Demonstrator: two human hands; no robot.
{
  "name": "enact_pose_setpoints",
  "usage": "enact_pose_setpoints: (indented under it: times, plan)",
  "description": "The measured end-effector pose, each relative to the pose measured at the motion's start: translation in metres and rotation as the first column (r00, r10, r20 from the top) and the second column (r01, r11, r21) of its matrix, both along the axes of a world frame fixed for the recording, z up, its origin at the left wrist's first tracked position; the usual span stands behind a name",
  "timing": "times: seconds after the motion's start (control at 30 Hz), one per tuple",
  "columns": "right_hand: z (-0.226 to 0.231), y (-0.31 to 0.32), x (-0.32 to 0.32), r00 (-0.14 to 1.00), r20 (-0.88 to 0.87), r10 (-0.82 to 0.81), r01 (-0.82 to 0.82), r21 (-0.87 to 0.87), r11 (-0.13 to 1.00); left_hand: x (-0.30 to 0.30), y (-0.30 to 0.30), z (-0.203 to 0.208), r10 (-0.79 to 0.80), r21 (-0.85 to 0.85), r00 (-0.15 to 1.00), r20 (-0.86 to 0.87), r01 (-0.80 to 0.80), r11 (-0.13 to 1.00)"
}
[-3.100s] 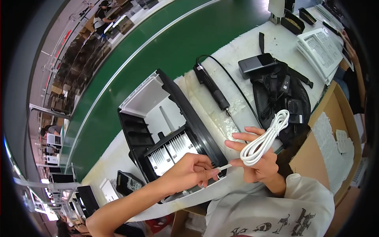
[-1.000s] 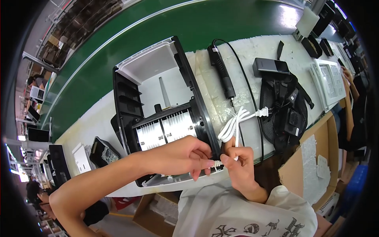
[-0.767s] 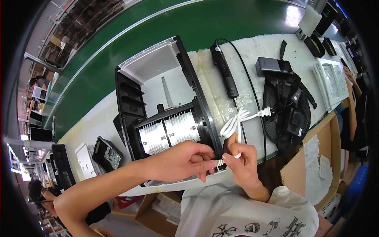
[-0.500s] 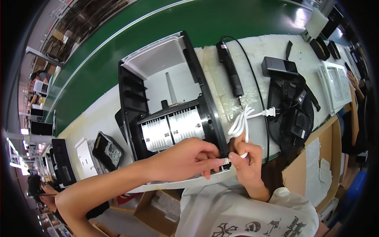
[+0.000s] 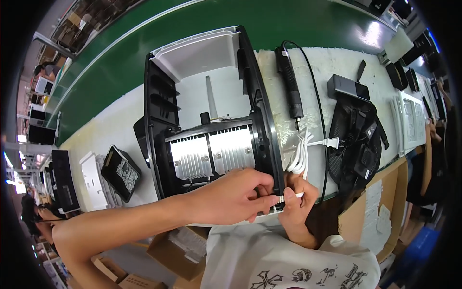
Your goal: Assembling internal components into an electronic device housing using an electric screwdriver.
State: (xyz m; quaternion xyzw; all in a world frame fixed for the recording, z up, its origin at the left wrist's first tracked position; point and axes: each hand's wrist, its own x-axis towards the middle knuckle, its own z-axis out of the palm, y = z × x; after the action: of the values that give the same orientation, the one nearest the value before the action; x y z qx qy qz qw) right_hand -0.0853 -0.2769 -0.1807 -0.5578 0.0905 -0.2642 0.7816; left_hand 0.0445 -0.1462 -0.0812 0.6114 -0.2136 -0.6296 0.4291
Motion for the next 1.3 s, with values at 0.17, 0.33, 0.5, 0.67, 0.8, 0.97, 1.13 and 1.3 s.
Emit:
enact_pose_setpoints:
  times: [0.17,0.33,0.5,0.67,0.8,0.97,1.13,1.3]
  plan:
    - [-0.046,0.004,-0.006,0.986,0.123,-0.112,0.122,-0.085,0.989,-0.002,0.006,-0.004,-0.009,-0.061,0.996,0.089,0.014,0.998]
    - [-0.093,-0.014,-0.028,0.973,0.154,-0.169,0.217,-0.383,0.898,0.004,0.041,0.034,0.182,-0.182,0.948,0.261,-0.137,0.974]
    - [-0.093,-0.013,-0.022,0.979,0.18,-0.094,0.093,0.012,0.996,0.053,0.202,0.056,0.647,-0.421,0.237,0.724,-0.592,0.687]
    - [-0.108,-0.025,-0.024,0.983,0.176,-0.053,0.059,-0.029,0.998,-0.014,0.414,0.011,0.163,-0.155,-0.088,0.983,-0.874,0.46]
    - [-0.1,-0.022,-0.02,0.984,0.163,-0.073,0.108,-0.219,0.97,-0.045,0.434,-0.042,0.046,-0.111,-0.101,0.994,-0.866,0.488]
    - [-0.097,-0.025,-0.021,0.988,0.137,-0.071,0.081,-0.065,0.995,-0.041,0.387,-0.055,0.02,-0.145,-0.156,0.988,-0.854,0.499]
    - [-0.096,-0.023,-0.015,0.987,0.146,-0.07,0.063,0.048,0.997,-0.032,0.389,-0.055,0.004,-0.156,-0.181,0.983,-0.836,0.526]
    - [-0.091,-0.021,-0.011,0.989,0.115,-0.098,0.084,0.119,0.989,-0.036,0.41,-0.036,0.457,-0.365,-0.158,0.875,-0.835,0.411]
